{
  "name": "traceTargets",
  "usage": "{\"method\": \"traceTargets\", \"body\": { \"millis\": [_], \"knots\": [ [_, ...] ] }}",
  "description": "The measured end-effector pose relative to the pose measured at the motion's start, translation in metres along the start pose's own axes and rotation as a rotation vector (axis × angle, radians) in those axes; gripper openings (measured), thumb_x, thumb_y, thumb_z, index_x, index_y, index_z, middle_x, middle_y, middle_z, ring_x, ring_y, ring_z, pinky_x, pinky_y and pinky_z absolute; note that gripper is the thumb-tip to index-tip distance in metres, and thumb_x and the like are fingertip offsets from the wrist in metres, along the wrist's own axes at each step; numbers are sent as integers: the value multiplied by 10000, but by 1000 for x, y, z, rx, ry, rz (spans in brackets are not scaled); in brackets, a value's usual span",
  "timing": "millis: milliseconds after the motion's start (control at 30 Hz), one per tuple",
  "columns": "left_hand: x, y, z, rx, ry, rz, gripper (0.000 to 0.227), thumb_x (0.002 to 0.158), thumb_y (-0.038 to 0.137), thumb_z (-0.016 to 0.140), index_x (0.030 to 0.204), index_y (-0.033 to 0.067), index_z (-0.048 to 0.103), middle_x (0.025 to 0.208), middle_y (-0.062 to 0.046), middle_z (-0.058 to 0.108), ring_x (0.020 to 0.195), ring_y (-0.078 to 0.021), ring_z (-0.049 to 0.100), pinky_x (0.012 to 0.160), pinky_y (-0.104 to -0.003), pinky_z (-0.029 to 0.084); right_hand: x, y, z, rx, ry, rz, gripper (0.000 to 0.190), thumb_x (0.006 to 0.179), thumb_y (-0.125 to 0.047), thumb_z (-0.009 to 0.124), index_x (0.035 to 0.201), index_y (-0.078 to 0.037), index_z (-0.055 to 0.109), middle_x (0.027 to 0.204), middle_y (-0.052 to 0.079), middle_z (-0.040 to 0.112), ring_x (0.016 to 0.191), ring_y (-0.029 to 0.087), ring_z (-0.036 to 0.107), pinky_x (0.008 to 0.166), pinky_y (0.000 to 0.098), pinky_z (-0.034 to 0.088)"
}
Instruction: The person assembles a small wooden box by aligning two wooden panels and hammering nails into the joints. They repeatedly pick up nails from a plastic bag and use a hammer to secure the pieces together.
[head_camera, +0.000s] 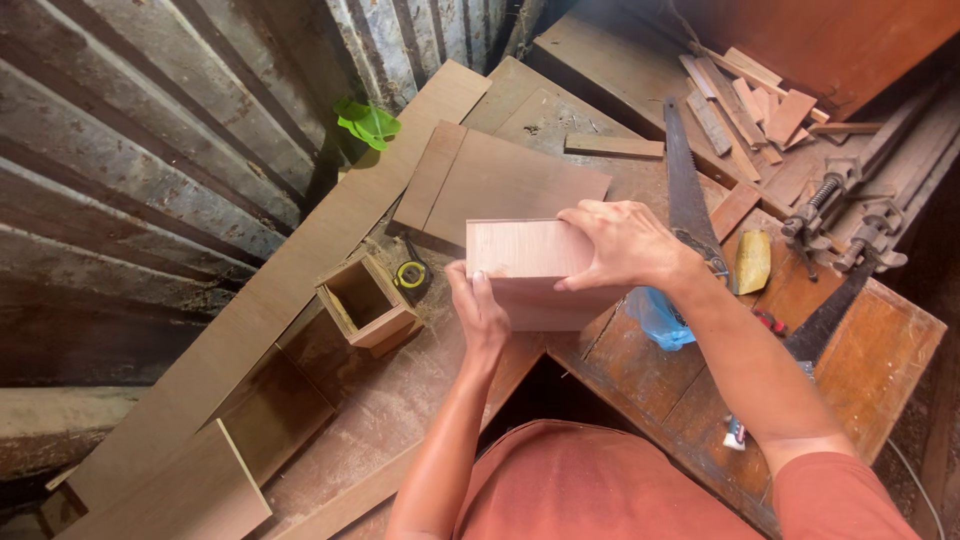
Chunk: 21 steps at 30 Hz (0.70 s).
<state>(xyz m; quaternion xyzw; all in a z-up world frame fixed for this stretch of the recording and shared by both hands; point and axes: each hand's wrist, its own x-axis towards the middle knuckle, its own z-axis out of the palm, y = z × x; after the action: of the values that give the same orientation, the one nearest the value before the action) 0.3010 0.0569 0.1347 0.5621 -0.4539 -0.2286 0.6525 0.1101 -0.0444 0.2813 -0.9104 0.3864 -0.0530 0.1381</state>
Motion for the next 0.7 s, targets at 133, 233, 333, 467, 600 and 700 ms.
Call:
{"method": "traceTargets", "body": {
  "millis": [133, 233, 333, 467, 600, 700],
  "knots": [
    [-16, -13, -16, -51, 33, 152, 264, 1132, 233, 435, 1175, -21, 496, 1077, -97, 547, 991, -193, 529, 917, -344, 464, 6, -3, 1, 35, -38, -7, 919, 575, -576, 871, 1279, -38, 628, 1157, 142, 686, 1084, 335, 661, 937, 436, 521],
    [-17, -22, -30, -211, -11, -2, 192, 1076, 186, 577, 1130, 2, 588, 1049, -59, 640, 979, -152, 617, 879, -306, 506, 10, -5, -1, 34, -28, -24, 923, 560, -567, 887, 1269, -34, 629, 1178, 143, 689, 1097, 336, 657, 947, 436, 513],
    [-16, -35, -39, -270, -46, -49, 176, 1034, 176, 639, 1125, 26, 623, 1063, -54, 697, 1016, -130, 643, 916, -288, 509, 8, -5, -1, 41, -27, -16, 924, 557, -572, 890, 1266, -38, 634, 1162, 141, 696, 1096, 334, 660, 946, 437, 514],
    [-6, -42, -45, -285, -95, -11, 177, 1035, 154, 673, 1136, 9, 662, 1085, -75, 695, 1023, -148, 629, 936, -298, 497, 7, -7, -2, 70, -24, -2, 928, 562, -577, 880, 1281, -44, 634, 1128, 143, 702, 1075, 334, 670, 940, 432, 527],
    [2, -18, -57, -152, -150, 74, 232, 980, 173, 695, 1156, 25, 669, 1230, -105, 668, 1118, -179, 635, 944, -340, 528, 2, -7, 1, 110, 31, -31, 920, 567, -567, 871, 1273, -28, 634, 1132, 143, 705, 1077, 326, 679, 932, 428, 534],
    [18, 11, -61, -127, -139, 163, 413, 908, 262, 638, 1254, 41, 589, 1395, -126, 540, 1218, -206, 563, 984, -397, 484, 3, -8, 1, 84, 11, -17, 917, 560, -546, 877, 1282, -34, 635, 1127, 148, 699, 1073, 338, 670, 931, 438, 527]
  ]
}}
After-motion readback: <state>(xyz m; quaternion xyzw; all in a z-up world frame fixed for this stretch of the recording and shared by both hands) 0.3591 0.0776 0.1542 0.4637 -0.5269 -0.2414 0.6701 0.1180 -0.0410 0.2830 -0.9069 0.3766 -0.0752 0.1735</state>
